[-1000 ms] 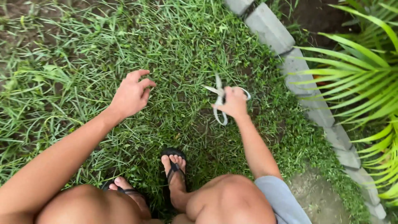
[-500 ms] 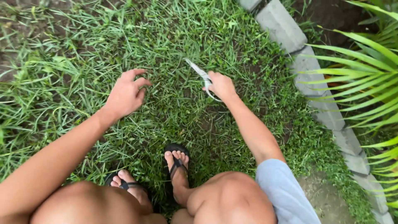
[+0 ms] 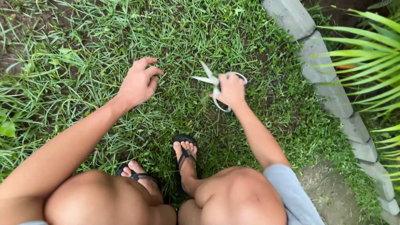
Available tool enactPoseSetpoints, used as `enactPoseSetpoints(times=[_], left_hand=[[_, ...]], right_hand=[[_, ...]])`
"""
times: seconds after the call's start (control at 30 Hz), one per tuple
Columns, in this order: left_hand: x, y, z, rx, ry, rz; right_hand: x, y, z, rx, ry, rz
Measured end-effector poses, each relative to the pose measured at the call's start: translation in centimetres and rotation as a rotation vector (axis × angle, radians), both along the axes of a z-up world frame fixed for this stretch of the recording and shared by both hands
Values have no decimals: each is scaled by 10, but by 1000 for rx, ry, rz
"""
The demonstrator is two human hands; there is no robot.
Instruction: Trim grass and weeds using a pair of scissors in a garden area.
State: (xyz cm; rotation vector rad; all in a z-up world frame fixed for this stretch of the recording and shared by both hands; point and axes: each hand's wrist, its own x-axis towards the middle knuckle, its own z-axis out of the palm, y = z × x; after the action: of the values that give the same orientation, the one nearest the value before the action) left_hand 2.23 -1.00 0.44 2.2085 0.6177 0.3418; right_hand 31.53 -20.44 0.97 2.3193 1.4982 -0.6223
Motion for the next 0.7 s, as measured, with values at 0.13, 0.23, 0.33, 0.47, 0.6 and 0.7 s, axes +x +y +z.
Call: enactPoseSetpoints(times=[0.13, 0.23, 0.33, 0.47, 0.6, 0.7], left_hand=[[-11, -3, 6, -3, -2, -25], [-31, 0, 3, -2, 11, 22], [-49, 4, -2, -47, 41, 88], [-56, 13, -6, -65, -10, 137], [-50, 20, 0, -77, -22, 150], [-47, 22, -15, -59, -14, 140]], right_hand=[[4, -1, -50, 206, -133, 135], [35, -28, -118, 54, 29, 63], [15, -21, -68, 129, 139, -120], [-19, 8, -12, 216, 42, -18], [-49, 45, -5, 126, -126, 155], [-33, 33, -65, 122, -29, 144]])
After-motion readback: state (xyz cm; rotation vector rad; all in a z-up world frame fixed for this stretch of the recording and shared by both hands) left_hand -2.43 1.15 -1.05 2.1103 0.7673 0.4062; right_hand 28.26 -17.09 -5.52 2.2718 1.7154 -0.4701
